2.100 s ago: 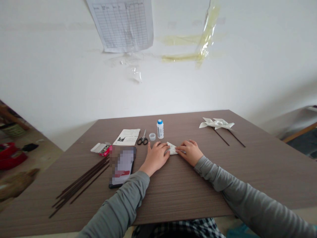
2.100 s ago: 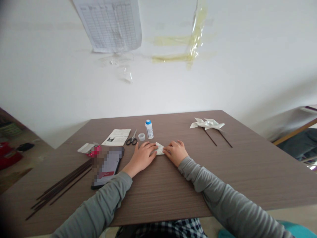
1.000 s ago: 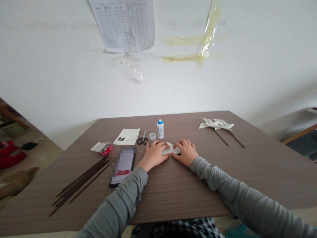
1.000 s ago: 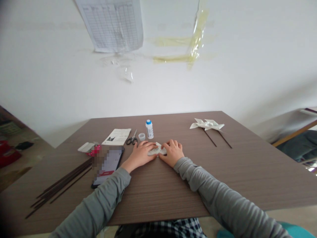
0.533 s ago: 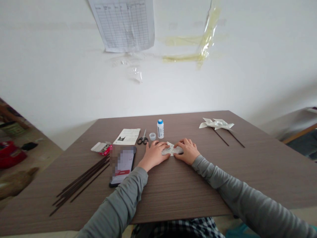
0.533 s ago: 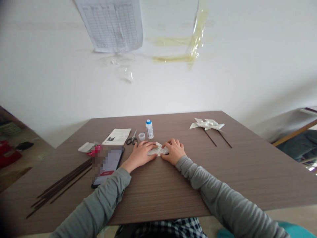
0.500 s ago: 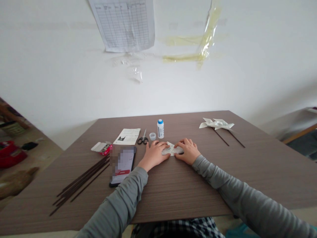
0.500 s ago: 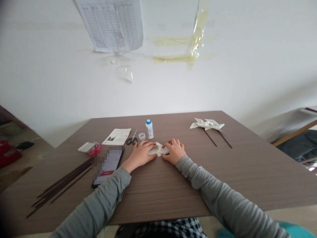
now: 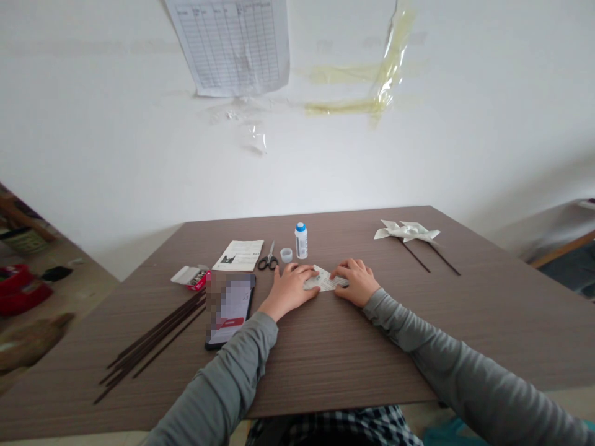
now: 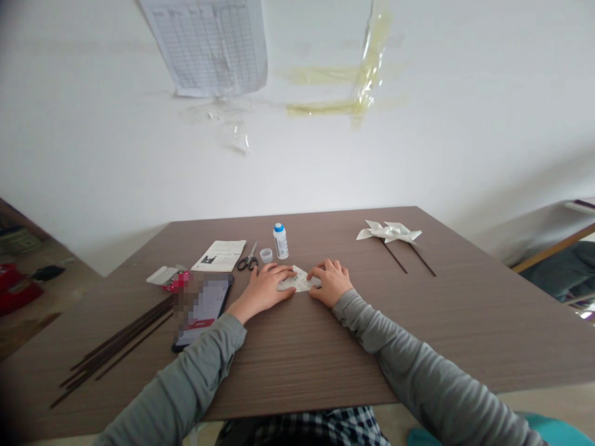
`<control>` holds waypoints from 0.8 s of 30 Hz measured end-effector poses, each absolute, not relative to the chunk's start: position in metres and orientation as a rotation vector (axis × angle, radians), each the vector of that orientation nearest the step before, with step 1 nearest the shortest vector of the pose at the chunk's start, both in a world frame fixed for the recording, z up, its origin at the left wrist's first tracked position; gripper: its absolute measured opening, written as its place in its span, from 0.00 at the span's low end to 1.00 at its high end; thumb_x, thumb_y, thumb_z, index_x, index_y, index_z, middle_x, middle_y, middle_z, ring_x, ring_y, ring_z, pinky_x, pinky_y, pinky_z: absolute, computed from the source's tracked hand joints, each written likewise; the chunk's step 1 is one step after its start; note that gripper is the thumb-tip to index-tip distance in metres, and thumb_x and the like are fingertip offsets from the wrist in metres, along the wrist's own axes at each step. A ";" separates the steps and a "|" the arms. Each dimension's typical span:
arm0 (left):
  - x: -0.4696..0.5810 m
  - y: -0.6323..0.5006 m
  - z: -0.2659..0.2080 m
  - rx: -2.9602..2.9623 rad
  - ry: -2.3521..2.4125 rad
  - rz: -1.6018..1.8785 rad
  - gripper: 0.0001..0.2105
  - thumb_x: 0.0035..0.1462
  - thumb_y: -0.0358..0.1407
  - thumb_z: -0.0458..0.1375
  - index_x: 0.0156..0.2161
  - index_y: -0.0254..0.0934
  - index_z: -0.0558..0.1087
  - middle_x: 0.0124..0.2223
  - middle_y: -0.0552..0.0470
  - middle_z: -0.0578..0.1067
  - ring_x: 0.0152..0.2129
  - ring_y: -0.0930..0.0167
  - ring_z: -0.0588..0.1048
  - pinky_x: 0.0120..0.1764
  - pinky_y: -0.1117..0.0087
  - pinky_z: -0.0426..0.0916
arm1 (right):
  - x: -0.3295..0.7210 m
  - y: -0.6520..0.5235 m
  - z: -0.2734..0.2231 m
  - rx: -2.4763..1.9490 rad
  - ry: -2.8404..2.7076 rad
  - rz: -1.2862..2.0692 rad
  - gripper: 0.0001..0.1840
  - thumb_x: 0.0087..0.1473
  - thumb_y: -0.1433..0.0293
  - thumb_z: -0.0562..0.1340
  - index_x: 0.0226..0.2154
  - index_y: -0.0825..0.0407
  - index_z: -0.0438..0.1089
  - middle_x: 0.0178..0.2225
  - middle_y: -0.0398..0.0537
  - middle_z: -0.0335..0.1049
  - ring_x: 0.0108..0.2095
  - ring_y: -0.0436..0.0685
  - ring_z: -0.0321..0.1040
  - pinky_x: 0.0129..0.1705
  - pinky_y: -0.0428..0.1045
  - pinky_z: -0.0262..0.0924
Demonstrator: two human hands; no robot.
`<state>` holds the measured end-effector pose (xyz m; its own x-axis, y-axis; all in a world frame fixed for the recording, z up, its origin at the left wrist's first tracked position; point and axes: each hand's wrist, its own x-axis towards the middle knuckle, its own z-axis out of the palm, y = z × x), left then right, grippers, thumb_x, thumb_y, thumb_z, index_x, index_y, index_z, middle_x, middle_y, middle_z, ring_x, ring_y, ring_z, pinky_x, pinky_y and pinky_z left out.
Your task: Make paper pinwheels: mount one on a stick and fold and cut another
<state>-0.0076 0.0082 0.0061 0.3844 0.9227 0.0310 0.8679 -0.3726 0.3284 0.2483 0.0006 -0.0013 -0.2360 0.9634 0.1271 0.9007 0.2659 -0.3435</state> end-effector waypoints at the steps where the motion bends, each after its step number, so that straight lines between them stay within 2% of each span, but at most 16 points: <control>1: -0.008 0.008 0.006 2.393 1.581 0.313 0.24 0.81 0.47 0.72 0.76 0.54 0.89 0.84 0.43 0.83 0.86 0.41 0.73 0.89 0.21 0.59 | 0.249 0.001 -0.001 -1.715 -2.230 0.290 0.21 0.67 0.69 0.78 0.59 0.37 0.95 0.66 0.56 0.85 0.69 0.76 0.75 0.71 0.67 0.72; 10: -0.007 0.007 0.008 2.385 1.586 0.294 0.24 0.81 0.48 0.71 0.76 0.55 0.89 0.84 0.45 0.83 0.86 0.41 0.72 0.89 0.24 0.61 | 0.254 0.002 -0.004 -1.684 -2.271 0.228 0.26 0.66 0.73 0.74 0.60 0.34 0.96 0.65 0.56 0.86 0.67 0.76 0.75 0.67 0.66 0.74; 16: -0.007 0.007 0.007 2.370 1.587 0.299 0.24 0.81 0.47 0.72 0.76 0.56 0.88 0.85 0.45 0.82 0.86 0.39 0.71 0.88 0.20 0.59 | 0.258 0.003 -0.004 -1.695 -2.275 0.256 0.30 0.66 0.76 0.73 0.61 0.32 0.96 0.67 0.55 0.86 0.70 0.77 0.75 0.68 0.67 0.75; 20: -0.008 0.009 0.004 2.391 1.582 0.346 0.23 0.80 0.48 0.73 0.75 0.56 0.90 0.83 0.43 0.84 0.85 0.40 0.74 0.87 0.21 0.62 | 0.261 0.005 -0.005 -1.704 -2.290 0.276 0.34 0.66 0.78 0.71 0.63 0.30 0.96 0.69 0.54 0.86 0.72 0.77 0.75 0.71 0.67 0.75; 24: -0.008 0.008 0.005 2.383 1.580 0.332 0.24 0.80 0.49 0.73 0.75 0.56 0.89 0.84 0.44 0.84 0.85 0.40 0.73 0.88 0.21 0.60 | 0.265 0.007 -0.008 -1.671 -2.313 0.286 0.36 0.65 0.79 0.70 0.64 0.30 0.95 0.69 0.54 0.86 0.72 0.77 0.74 0.72 0.68 0.74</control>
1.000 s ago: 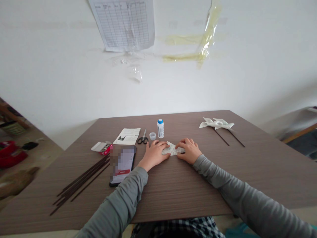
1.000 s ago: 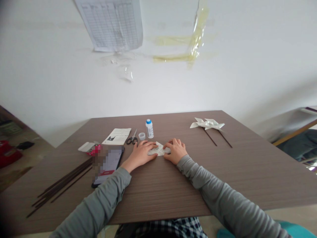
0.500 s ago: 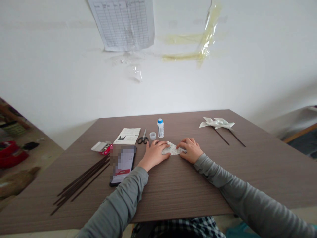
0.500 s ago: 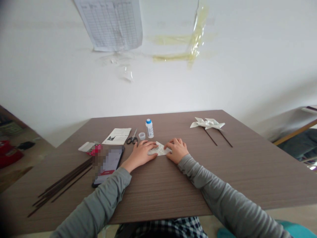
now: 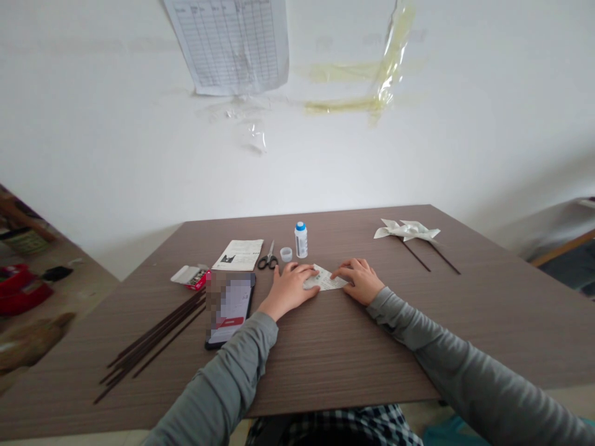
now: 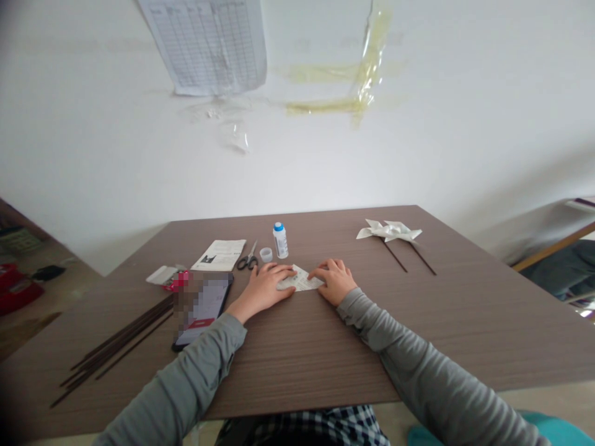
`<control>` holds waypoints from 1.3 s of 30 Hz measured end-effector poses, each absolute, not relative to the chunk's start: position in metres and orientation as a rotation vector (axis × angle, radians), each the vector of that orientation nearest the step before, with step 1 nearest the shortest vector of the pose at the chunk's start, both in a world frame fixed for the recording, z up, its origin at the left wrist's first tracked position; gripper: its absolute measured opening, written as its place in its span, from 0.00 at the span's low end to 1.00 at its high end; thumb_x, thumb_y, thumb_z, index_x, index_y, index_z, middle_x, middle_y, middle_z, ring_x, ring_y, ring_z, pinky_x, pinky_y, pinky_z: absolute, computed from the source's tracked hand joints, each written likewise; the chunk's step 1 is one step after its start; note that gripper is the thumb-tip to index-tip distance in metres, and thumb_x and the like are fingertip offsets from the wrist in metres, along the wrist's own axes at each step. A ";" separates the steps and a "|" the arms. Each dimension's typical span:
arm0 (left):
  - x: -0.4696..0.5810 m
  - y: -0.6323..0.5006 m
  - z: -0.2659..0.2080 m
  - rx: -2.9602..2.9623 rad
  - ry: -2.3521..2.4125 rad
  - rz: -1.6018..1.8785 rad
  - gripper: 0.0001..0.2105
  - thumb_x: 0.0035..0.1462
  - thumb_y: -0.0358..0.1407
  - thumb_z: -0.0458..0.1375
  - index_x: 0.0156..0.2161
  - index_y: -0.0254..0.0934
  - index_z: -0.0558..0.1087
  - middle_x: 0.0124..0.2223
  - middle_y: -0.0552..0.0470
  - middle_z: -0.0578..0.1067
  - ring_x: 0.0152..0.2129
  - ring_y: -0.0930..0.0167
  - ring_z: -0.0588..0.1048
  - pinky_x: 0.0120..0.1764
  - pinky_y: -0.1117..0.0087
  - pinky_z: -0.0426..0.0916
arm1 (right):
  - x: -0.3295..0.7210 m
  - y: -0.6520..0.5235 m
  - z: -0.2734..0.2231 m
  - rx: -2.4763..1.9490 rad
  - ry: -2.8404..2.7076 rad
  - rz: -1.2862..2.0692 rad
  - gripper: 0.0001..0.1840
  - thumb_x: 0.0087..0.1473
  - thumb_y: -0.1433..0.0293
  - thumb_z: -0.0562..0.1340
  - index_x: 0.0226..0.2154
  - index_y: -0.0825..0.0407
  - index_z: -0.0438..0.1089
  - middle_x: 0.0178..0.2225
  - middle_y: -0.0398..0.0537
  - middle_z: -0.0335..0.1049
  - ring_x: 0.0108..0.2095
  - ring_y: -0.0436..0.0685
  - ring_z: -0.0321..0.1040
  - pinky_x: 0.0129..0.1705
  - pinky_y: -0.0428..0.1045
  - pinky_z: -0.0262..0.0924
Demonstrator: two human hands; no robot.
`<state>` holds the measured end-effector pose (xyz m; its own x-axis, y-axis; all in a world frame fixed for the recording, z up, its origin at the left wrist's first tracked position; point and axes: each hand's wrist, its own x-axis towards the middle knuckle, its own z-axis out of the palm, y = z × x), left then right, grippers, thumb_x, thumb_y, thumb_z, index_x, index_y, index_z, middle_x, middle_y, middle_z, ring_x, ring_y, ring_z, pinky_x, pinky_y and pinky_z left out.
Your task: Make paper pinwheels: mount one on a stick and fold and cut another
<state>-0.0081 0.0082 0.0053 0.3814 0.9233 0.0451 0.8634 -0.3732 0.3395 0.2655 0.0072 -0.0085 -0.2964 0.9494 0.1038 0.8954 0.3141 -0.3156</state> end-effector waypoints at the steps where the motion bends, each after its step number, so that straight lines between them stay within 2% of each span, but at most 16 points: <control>1: -0.008 0.008 0.006 2.377 1.577 0.321 0.24 0.80 0.49 0.72 0.76 0.55 0.89 0.84 0.44 0.83 0.86 0.40 0.72 0.88 0.21 0.59 | 0.267 0.008 -0.009 -1.664 -2.315 0.282 0.36 0.65 0.80 0.70 0.64 0.30 0.95 0.69 0.54 0.86 0.72 0.77 0.74 0.72 0.68 0.74; 6: -0.005 0.006 0.012 2.355 1.573 0.267 0.25 0.82 0.49 0.71 0.79 0.55 0.87 0.86 0.46 0.81 0.88 0.39 0.69 0.90 0.17 0.53 | 0.271 0.009 -0.009 -1.654 -2.346 0.306 0.39 0.65 0.80 0.69 0.66 0.29 0.94 0.70 0.53 0.86 0.74 0.77 0.74 0.73 0.69 0.74; 12: -0.004 0.005 0.012 2.343 1.591 0.251 0.26 0.82 0.49 0.71 0.79 0.55 0.87 0.87 0.46 0.80 0.88 0.37 0.69 0.90 0.15 0.52 | 0.277 0.015 -0.008 -1.646 -2.386 0.363 0.39 0.67 0.78 0.69 0.69 0.27 0.93 0.73 0.52 0.85 0.75 0.78 0.74 0.75 0.70 0.76; 17: -0.007 0.008 0.008 2.345 1.579 0.300 0.25 0.81 0.51 0.72 0.77 0.57 0.88 0.86 0.46 0.81 0.88 0.36 0.69 0.89 0.17 0.55 | 0.291 0.026 -0.012 -1.535 -2.446 0.443 0.37 0.68 0.77 0.69 0.69 0.28 0.93 0.74 0.51 0.84 0.76 0.77 0.77 0.79 0.71 0.74; 22: -0.007 0.008 0.007 2.342 1.572 0.277 0.26 0.82 0.50 0.71 0.79 0.57 0.87 0.87 0.46 0.80 0.89 0.38 0.68 0.90 0.16 0.52 | 0.292 0.028 -0.021 -1.524 -2.396 0.445 0.27 0.76 0.64 0.73 0.69 0.26 0.93 0.75 0.52 0.83 0.76 0.80 0.75 0.80 0.77 0.72; 25: -0.006 0.007 0.009 2.336 1.572 0.259 0.26 0.83 0.49 0.70 0.80 0.56 0.86 0.88 0.46 0.79 0.89 0.39 0.67 0.90 0.17 0.51 | 0.289 0.029 -0.026 -1.537 -2.365 0.450 0.25 0.76 0.60 0.75 0.69 0.27 0.93 0.75 0.53 0.83 0.77 0.81 0.74 0.82 0.78 0.70; 30: -0.005 0.006 0.011 2.334 1.593 0.267 0.26 0.82 0.52 0.71 0.79 0.57 0.87 0.87 0.48 0.79 0.89 0.38 0.68 0.90 0.20 0.54 | 0.292 0.040 -0.034 -1.498 -2.385 0.519 0.27 0.72 0.68 0.72 0.67 0.30 0.94 0.76 0.53 0.82 0.78 0.81 0.74 0.85 0.78 0.66; 33: -0.005 0.005 0.012 2.333 1.610 0.235 0.27 0.82 0.53 0.70 0.79 0.58 0.86 0.88 0.49 0.79 0.89 0.38 0.66 0.90 0.22 0.53 | 0.297 0.050 -0.040 -1.529 -2.367 0.512 0.33 0.65 0.76 0.70 0.63 0.32 0.97 0.76 0.53 0.83 0.81 0.81 0.73 0.89 0.80 0.58; 39: -0.002 0.003 0.016 2.327 1.631 0.200 0.27 0.82 0.51 0.69 0.80 0.60 0.86 0.88 0.52 0.78 0.89 0.38 0.66 0.90 0.22 0.53 | 0.309 0.063 -0.047 -1.458 -2.434 0.599 0.35 0.61 0.77 0.70 0.63 0.35 0.97 0.78 0.54 0.83 0.84 0.83 0.70 0.90 0.83 0.55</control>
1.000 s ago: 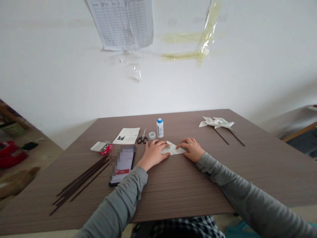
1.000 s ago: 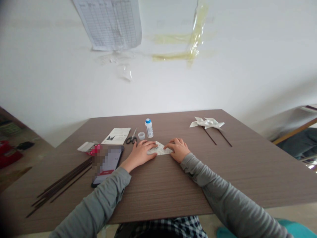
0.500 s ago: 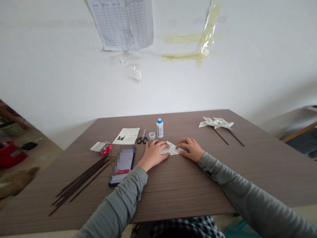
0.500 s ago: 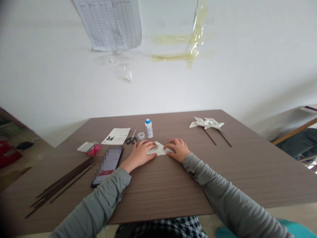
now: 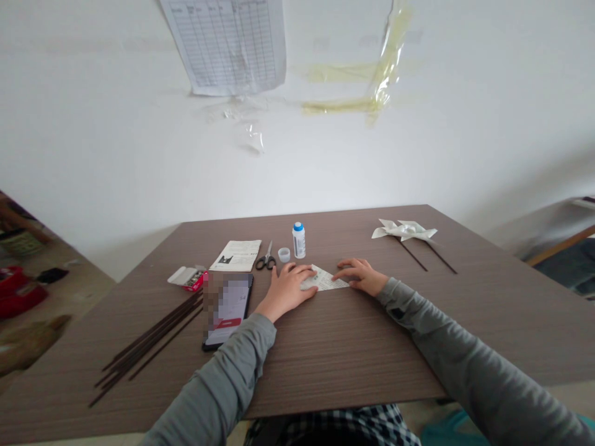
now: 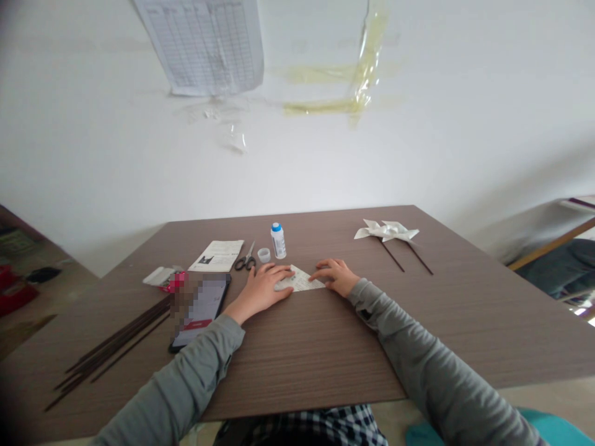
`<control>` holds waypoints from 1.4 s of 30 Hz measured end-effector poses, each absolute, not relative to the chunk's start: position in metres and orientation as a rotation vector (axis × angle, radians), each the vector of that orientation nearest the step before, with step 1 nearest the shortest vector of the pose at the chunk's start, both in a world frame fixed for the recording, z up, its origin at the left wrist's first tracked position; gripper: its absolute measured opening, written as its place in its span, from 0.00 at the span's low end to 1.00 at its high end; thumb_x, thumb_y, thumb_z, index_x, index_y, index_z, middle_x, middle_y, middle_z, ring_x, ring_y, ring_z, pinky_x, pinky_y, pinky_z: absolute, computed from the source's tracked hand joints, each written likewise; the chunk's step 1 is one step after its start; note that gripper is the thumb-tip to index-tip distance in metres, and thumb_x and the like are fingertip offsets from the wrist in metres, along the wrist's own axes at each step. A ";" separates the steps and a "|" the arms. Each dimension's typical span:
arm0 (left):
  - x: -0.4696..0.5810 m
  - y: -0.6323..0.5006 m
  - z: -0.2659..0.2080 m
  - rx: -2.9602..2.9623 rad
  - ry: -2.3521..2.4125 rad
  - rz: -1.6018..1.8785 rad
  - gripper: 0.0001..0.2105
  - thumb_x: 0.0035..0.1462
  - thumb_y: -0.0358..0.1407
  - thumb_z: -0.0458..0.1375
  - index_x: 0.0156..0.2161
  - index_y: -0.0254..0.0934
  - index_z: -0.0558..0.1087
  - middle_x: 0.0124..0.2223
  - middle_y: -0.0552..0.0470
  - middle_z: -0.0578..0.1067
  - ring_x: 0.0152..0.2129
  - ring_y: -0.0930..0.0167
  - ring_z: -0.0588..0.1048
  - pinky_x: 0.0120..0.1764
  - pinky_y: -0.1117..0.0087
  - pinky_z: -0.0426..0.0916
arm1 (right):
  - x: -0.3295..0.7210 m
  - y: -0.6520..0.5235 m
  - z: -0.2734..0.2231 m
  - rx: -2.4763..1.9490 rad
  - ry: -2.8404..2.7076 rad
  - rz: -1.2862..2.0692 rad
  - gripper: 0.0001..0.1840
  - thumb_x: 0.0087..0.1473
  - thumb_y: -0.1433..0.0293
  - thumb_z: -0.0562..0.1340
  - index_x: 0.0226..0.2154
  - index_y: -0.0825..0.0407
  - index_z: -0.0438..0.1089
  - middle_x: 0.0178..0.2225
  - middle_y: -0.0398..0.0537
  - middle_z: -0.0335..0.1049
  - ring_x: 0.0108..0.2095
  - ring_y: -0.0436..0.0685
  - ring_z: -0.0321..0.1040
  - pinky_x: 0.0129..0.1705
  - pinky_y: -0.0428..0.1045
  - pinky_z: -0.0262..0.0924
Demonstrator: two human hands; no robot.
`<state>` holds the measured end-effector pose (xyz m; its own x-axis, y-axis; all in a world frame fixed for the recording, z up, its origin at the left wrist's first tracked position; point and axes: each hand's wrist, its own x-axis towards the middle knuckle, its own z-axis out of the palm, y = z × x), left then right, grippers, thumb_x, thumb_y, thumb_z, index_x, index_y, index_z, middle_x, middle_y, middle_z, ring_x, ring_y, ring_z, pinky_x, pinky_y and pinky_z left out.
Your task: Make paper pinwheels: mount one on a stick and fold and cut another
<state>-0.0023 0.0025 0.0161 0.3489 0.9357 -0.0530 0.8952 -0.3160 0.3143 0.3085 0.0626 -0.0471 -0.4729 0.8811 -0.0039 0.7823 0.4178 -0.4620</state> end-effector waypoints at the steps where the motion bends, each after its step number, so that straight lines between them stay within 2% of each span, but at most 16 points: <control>1: -0.002 0.002 0.017 2.327 1.632 0.196 0.27 0.82 0.51 0.69 0.80 0.60 0.86 0.88 0.51 0.78 0.90 0.38 0.66 0.90 0.22 0.53 | 0.310 0.063 -0.048 -1.444 -2.442 0.601 0.35 0.61 0.77 0.70 0.63 0.35 0.96 0.79 0.53 0.82 0.84 0.83 0.70 0.90 0.83 0.55; 6: -0.002 0.003 0.016 2.328 1.624 0.198 0.27 0.83 0.51 0.69 0.81 0.58 0.85 0.89 0.49 0.77 0.90 0.40 0.66 0.91 0.23 0.53 | 0.313 0.062 -0.049 -1.387 -2.447 0.592 0.38 0.61 0.78 0.68 0.65 0.34 0.96 0.79 0.53 0.82 0.84 0.81 0.70 0.90 0.82 0.57; 9: -0.003 0.004 0.012 2.330 1.627 0.233 0.27 0.82 0.51 0.70 0.80 0.58 0.86 0.88 0.49 0.79 0.89 0.39 0.67 0.90 0.22 0.54 | 0.308 0.057 -0.046 -1.419 -2.419 0.562 0.33 0.63 0.77 0.68 0.61 0.35 0.97 0.76 0.54 0.84 0.82 0.80 0.73 0.89 0.81 0.59; 11: -0.004 0.005 0.010 2.336 1.621 0.264 0.26 0.82 0.51 0.71 0.79 0.58 0.87 0.87 0.48 0.80 0.89 0.40 0.68 0.90 0.23 0.55 | 0.303 0.051 -0.042 -1.429 -2.392 0.521 0.27 0.68 0.73 0.69 0.59 0.36 0.97 0.75 0.55 0.84 0.80 0.80 0.74 0.89 0.81 0.59; 13: -0.005 0.005 0.008 2.346 1.599 0.283 0.25 0.82 0.50 0.71 0.78 0.57 0.87 0.87 0.47 0.80 0.88 0.41 0.69 0.90 0.23 0.55 | 0.296 0.043 -0.038 -1.426 -2.360 0.497 0.18 0.74 0.65 0.73 0.59 0.37 0.97 0.74 0.57 0.83 0.78 0.81 0.76 0.86 0.81 0.63; 15: -0.006 0.006 0.007 2.356 1.575 0.290 0.25 0.82 0.49 0.71 0.79 0.56 0.86 0.87 0.46 0.80 0.88 0.41 0.69 0.90 0.20 0.54 | 0.288 0.034 -0.034 -1.453 -2.318 0.472 0.14 0.75 0.57 0.76 0.57 0.38 0.96 0.71 0.58 0.84 0.76 0.82 0.76 0.83 0.80 0.68; 19: -0.006 0.007 0.007 2.362 1.569 0.274 0.25 0.83 0.49 0.71 0.79 0.56 0.86 0.87 0.44 0.80 0.88 0.40 0.69 0.89 0.15 0.51 | 0.266 0.021 -0.027 -1.571 -2.229 0.394 0.16 0.72 0.51 0.82 0.54 0.41 0.93 0.68 0.59 0.83 0.74 0.81 0.74 0.80 0.78 0.71; 23: -0.007 0.008 0.006 2.370 1.560 0.293 0.25 0.83 0.51 0.71 0.78 0.56 0.87 0.86 0.44 0.81 0.88 0.41 0.69 0.90 0.19 0.52 | 0.249 0.015 -0.021 -1.692 -2.190 0.367 0.20 0.71 0.47 0.84 0.55 0.40 0.90 0.71 0.60 0.80 0.77 0.82 0.71 0.81 0.79 0.68; 28: -0.005 0.008 0.008 2.354 1.592 0.279 0.25 0.82 0.55 0.73 0.77 0.58 0.88 0.86 0.46 0.81 0.87 0.41 0.70 0.91 0.23 0.53 | 0.244 0.012 -0.016 -1.771 -2.179 0.371 0.21 0.70 0.48 0.84 0.56 0.41 0.89 0.74 0.60 0.78 0.81 0.82 0.68 0.84 0.78 0.65; 34: -0.003 0.007 0.012 2.355 1.592 0.235 0.26 0.83 0.51 0.72 0.80 0.53 0.85 0.87 0.44 0.80 0.88 0.40 0.68 0.91 0.20 0.52 | 0.251 0.019 -0.017 -1.733 -2.177 0.452 0.22 0.69 0.51 0.84 0.60 0.38 0.91 0.75 0.57 0.78 0.81 0.82 0.69 0.85 0.79 0.65; 38: -0.005 0.010 0.010 2.368 1.591 0.260 0.27 0.80 0.51 0.74 0.79 0.55 0.86 0.85 0.45 0.82 0.87 0.40 0.71 0.90 0.23 0.57 | 0.266 0.031 -0.021 -1.624 -2.225 0.479 0.22 0.66 0.54 0.85 0.60 0.36 0.94 0.75 0.57 0.79 0.80 0.84 0.70 0.84 0.79 0.66; 42: -0.007 0.012 0.008 2.361 1.576 0.281 0.27 0.79 0.53 0.74 0.78 0.57 0.87 0.85 0.46 0.82 0.87 0.41 0.71 0.89 0.26 0.60 | 0.281 0.042 -0.023 -1.525 -2.314 0.479 0.21 0.66 0.58 0.84 0.60 0.35 0.96 0.76 0.57 0.81 0.81 0.83 0.71 0.87 0.80 0.61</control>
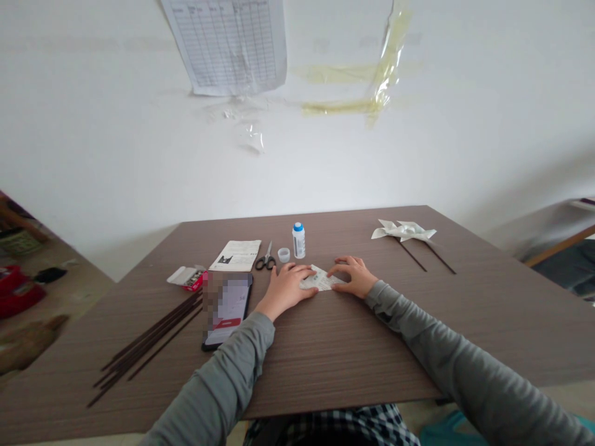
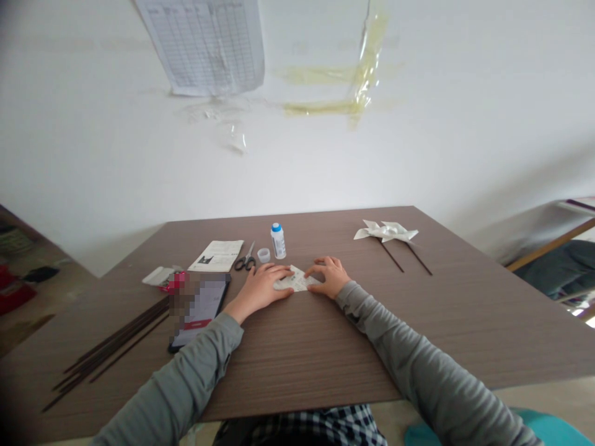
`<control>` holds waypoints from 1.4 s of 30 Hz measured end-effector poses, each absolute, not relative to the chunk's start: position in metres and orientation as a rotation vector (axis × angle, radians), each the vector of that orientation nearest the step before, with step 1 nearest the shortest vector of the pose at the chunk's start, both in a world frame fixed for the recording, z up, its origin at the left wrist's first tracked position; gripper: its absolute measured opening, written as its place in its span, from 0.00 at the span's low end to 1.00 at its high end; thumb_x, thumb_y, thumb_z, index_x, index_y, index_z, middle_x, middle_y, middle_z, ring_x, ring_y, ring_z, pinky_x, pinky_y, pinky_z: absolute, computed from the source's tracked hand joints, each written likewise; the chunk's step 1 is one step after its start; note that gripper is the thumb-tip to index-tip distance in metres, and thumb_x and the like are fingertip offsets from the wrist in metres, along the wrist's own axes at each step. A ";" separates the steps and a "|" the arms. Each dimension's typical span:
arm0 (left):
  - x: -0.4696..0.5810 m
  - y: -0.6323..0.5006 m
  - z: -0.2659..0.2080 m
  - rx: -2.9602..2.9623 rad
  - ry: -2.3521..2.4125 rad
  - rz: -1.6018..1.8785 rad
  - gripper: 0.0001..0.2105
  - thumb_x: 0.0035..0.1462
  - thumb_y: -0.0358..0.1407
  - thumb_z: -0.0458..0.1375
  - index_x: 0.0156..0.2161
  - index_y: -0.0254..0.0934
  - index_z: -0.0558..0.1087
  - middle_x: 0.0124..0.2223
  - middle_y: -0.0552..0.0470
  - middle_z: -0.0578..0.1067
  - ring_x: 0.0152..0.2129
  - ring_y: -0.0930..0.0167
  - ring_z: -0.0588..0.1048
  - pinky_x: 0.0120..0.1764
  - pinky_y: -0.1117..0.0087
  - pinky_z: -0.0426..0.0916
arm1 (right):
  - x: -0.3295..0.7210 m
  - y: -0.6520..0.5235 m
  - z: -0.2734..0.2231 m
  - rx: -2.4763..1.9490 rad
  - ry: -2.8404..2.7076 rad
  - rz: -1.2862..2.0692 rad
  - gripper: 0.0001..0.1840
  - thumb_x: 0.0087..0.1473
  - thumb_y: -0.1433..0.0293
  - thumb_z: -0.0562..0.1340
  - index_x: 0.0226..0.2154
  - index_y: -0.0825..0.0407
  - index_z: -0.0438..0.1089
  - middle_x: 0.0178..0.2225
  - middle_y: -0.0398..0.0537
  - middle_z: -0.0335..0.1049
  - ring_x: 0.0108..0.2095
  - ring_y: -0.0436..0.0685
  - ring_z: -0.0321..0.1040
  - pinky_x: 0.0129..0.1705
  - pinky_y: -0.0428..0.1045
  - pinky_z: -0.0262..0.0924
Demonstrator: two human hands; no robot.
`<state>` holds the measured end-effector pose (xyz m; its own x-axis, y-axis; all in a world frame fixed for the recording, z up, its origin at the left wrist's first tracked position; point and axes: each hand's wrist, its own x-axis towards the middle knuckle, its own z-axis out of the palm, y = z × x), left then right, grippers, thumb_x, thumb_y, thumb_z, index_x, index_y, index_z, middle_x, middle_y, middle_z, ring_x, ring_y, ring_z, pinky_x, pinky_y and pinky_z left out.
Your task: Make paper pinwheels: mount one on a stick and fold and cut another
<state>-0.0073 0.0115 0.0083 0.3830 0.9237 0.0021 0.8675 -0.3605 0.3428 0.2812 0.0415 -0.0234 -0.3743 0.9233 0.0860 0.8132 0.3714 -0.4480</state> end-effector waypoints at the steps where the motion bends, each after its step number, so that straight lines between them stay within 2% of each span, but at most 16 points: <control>1: -0.007 0.011 0.008 2.354 1.583 0.279 0.27 0.78 0.53 0.74 0.78 0.57 0.87 0.86 0.47 0.81 0.87 0.41 0.71 0.89 0.26 0.60 | 0.284 0.043 -0.024 -1.513 -2.327 0.485 0.21 0.66 0.58 0.83 0.60 0.34 0.96 0.76 0.57 0.81 0.82 0.84 0.71 0.88 0.81 0.61; 7: -0.006 0.010 0.010 2.347 1.602 0.281 0.28 0.78 0.53 0.74 0.78 0.58 0.86 0.86 0.48 0.81 0.87 0.41 0.71 0.88 0.28 0.62 | 0.287 0.044 -0.024 -1.462 -2.375 0.518 0.23 0.69 0.58 0.82 0.64 0.31 0.96 0.80 0.56 0.80 0.83 0.86 0.70 0.88 0.82 0.60; 12: -0.005 0.008 0.014 2.319 1.613 0.265 0.27 0.78 0.50 0.75 0.77 0.55 0.86 0.87 0.46 0.80 0.88 0.43 0.71 0.88 0.29 0.62 | 0.285 0.044 -0.024 -1.496 -2.392 0.525 0.24 0.70 0.59 0.81 0.66 0.30 0.95 0.83 0.55 0.77 0.86 0.87 0.65 0.90 0.82 0.58; 23: -0.010 0.004 0.013 2.347 1.628 0.283 0.26 0.78 0.50 0.74 0.76 0.54 0.88 0.87 0.44 0.79 0.90 0.39 0.68 0.89 0.25 0.59 | 0.282 0.043 -0.024 -1.519 -2.403 0.514 0.26 0.71 0.60 0.80 0.68 0.29 0.94 0.85 0.54 0.76 0.88 0.86 0.64 0.90 0.83 0.58; 30: -0.016 0.000 0.018 2.316 1.687 0.234 0.26 0.77 0.49 0.74 0.76 0.58 0.89 0.88 0.47 0.79 0.91 0.39 0.65 0.91 0.25 0.54 | 0.281 0.040 -0.018 -1.536 -2.410 0.521 0.26 0.72 0.60 0.79 0.69 0.29 0.94 0.85 0.53 0.75 0.88 0.87 0.63 0.91 0.84 0.55; 34: -0.020 -0.002 0.021 2.310 1.710 0.198 0.26 0.78 0.49 0.73 0.77 0.59 0.89 0.89 0.47 0.77 0.92 0.39 0.64 0.91 0.26 0.54 | 0.281 0.040 -0.018 -1.550 -2.413 0.528 0.27 0.72 0.61 0.79 0.70 0.30 0.93 0.87 0.54 0.74 0.90 0.88 0.60 0.92 0.84 0.54; 42: -0.032 -0.009 0.018 2.342 1.784 0.178 0.26 0.80 0.50 0.70 0.78 0.63 0.88 0.90 0.46 0.75 0.92 0.34 0.61 0.89 0.19 0.54 | 0.281 0.039 -0.018 -1.551 -2.401 0.528 0.27 0.72 0.60 0.79 0.70 0.29 0.93 0.87 0.53 0.73 0.89 0.88 0.60 0.91 0.84 0.55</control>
<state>-0.0321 -0.0091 0.0180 0.2677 0.9633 -0.0210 0.9402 -0.2564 0.2241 0.2810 0.0393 -0.0184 -0.4107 0.9117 0.0011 0.8273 0.3732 -0.4199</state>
